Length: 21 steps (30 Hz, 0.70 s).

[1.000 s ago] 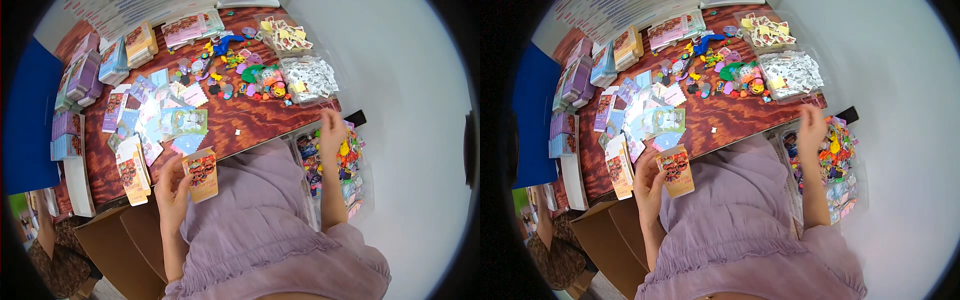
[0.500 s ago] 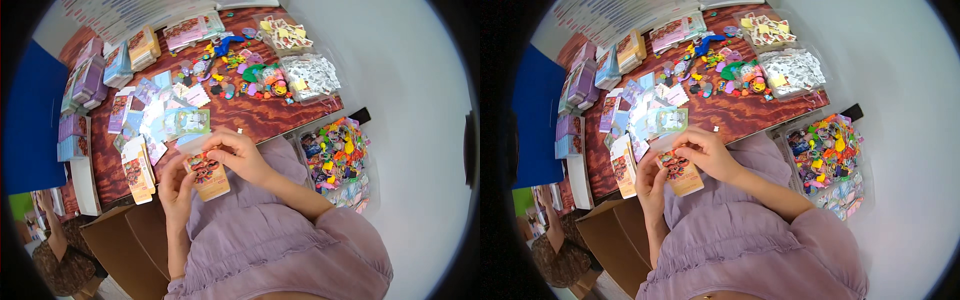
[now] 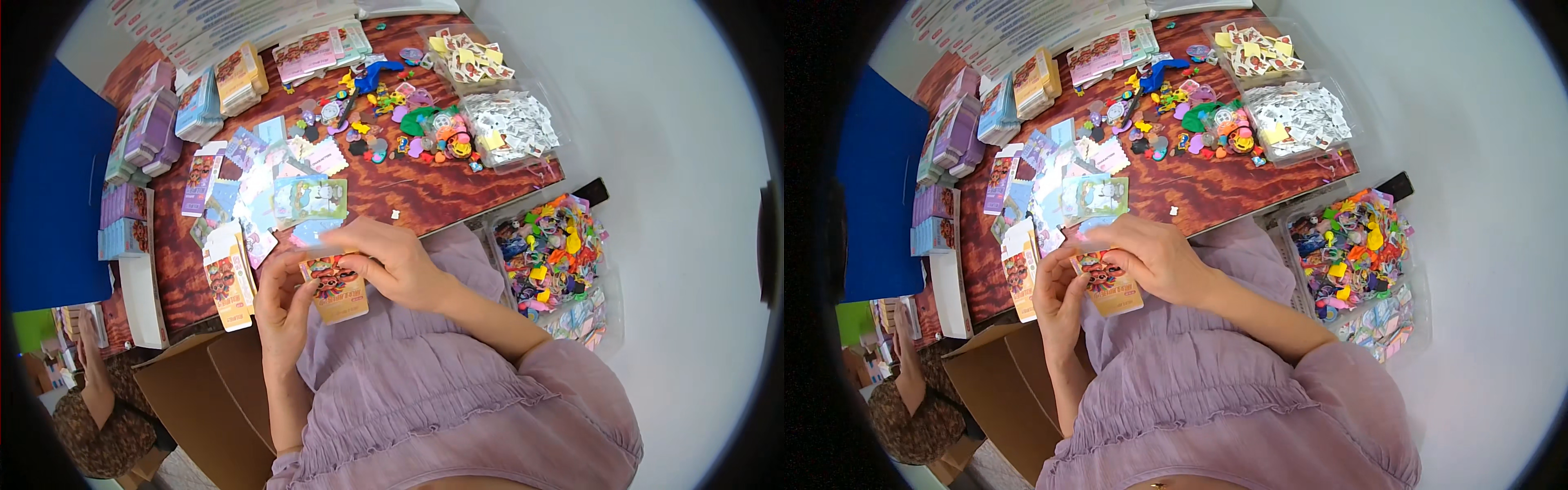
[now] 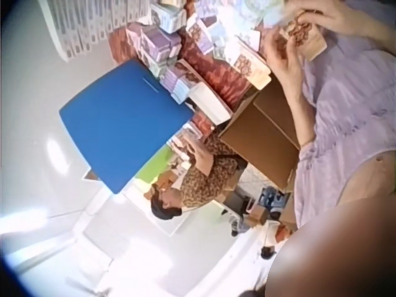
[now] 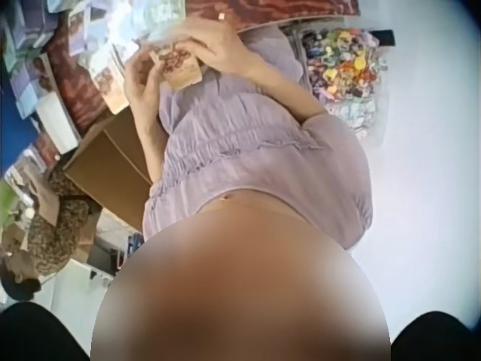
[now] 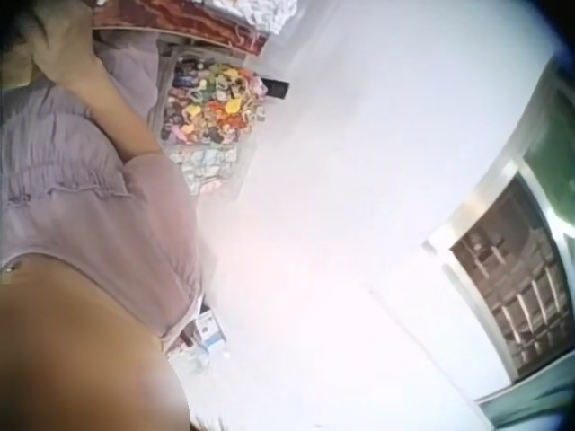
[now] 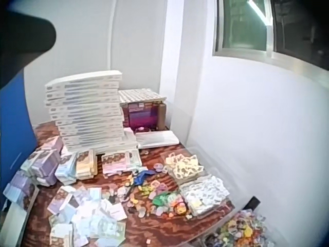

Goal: Sorting small packaged toy cards and components and placing them into cardboard shipping boxes.

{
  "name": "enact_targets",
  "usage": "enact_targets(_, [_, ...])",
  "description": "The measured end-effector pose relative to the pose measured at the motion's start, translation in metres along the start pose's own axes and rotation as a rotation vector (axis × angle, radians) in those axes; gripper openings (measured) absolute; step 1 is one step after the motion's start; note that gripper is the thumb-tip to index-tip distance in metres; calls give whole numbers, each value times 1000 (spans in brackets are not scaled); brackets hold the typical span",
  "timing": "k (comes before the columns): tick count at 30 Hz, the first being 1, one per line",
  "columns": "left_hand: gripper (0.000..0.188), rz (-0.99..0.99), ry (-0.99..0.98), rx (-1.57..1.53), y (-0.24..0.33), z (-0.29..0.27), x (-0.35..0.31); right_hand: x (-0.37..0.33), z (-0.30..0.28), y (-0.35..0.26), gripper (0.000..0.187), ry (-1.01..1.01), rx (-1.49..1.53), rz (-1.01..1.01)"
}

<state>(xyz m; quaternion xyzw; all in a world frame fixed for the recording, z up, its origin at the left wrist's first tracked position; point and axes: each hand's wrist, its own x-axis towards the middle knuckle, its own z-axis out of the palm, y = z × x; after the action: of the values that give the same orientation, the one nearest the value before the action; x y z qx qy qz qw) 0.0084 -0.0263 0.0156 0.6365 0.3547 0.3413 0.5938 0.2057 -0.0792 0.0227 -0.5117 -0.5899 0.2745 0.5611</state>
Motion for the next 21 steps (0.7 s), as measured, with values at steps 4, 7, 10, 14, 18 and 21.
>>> enact_targets(4, [38,29,63,64,-2,-4,-6,-11,-44,-1,16,51,-79,133])
enact_targets(7, [40,-4,82,49,3,-15,-8,-41,-122,28,9,447,-398,356])
enact_targets(10, [40,-7,63,35,4,-16,-5,-66,-201,73,11,708,-818,338])
enact_targets(14, [39,-6,31,-7,-3,-4,-3,-74,-239,111,10,676,-1167,373])
enact_targets(18, [40,-13,26,2,-6,-3,-6,-73,-237,120,8,636,-1164,385])
enact_targets(21, [40,-20,28,19,-9,-6,-8,-72,-235,120,7,623,-1171,393])
